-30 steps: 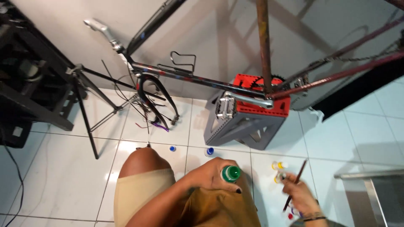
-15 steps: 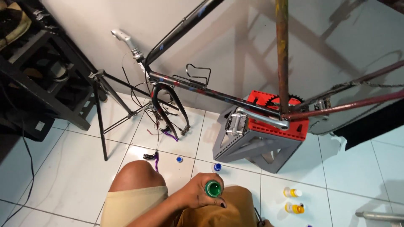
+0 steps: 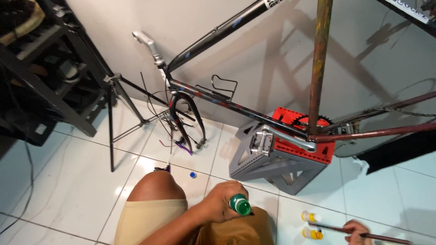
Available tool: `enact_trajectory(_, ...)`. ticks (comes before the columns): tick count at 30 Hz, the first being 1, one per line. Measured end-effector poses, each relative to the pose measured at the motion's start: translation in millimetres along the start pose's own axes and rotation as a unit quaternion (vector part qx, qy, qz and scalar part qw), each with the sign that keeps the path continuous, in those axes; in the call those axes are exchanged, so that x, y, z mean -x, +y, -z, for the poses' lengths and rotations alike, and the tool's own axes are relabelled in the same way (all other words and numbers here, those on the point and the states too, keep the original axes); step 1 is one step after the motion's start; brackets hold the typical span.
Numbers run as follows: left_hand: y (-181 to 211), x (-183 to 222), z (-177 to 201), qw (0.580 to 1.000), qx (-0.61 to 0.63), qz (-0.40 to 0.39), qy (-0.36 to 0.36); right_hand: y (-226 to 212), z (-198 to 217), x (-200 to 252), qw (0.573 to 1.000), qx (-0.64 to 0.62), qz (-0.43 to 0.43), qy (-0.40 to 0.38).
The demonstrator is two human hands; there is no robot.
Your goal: Painting decorative patterns on a bicycle frame using a small brush and various paint colors.
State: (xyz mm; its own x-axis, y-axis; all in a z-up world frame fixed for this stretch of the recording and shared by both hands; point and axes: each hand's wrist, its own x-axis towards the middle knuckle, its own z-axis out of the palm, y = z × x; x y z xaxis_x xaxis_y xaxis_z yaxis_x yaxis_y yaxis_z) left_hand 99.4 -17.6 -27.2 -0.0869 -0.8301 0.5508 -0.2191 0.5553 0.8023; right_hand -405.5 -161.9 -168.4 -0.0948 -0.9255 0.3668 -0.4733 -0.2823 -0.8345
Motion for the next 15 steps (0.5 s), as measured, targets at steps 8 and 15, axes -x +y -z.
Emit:
enact_trajectory(8, 12, -15, 15, 0.996, -0.056, -0.039, 0.048, -311, -33, 25, 0.628, -0.661, -0.32, -0.257)
enact_trajectory(15, 13, -13, 26, 0.993, -0.081, -0.043, 0.068, -413, -123, 68, 0.97, -0.143, 0.184, -0.075)
